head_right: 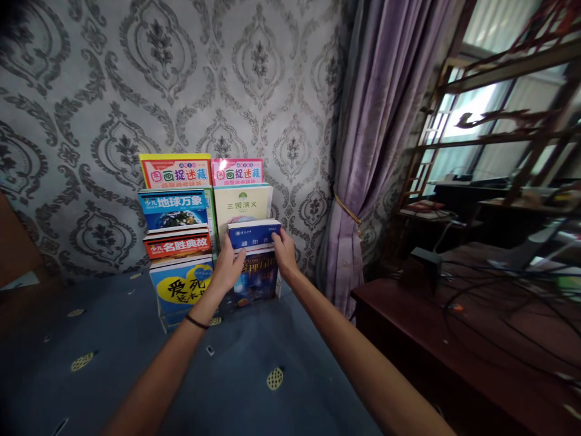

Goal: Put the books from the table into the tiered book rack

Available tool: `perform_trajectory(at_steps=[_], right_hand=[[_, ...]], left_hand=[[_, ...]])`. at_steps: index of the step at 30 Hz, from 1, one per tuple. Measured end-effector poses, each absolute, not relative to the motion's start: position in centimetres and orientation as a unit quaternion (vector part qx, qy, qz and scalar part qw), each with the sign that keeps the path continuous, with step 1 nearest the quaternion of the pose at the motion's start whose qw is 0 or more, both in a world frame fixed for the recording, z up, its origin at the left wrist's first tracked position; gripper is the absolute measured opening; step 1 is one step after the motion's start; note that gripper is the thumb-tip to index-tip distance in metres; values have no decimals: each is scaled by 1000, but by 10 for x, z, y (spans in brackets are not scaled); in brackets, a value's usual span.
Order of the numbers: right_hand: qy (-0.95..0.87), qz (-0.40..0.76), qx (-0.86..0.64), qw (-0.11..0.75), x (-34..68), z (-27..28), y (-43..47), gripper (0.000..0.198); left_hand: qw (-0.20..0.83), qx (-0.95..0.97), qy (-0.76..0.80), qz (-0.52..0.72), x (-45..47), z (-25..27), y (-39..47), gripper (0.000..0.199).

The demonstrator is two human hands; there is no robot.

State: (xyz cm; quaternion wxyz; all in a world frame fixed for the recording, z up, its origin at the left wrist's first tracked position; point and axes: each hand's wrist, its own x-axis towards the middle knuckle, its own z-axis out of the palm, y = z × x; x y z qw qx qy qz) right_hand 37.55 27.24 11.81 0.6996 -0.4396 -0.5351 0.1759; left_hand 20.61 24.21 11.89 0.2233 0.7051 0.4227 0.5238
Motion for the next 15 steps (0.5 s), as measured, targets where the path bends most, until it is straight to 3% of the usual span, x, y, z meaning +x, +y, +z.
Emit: perform_trajectory(at_steps=[15], right_hand=[[-555,193,-445,675,377,118,263,36]], left_hand=[[225,700,421,530,203,113,243,78]])
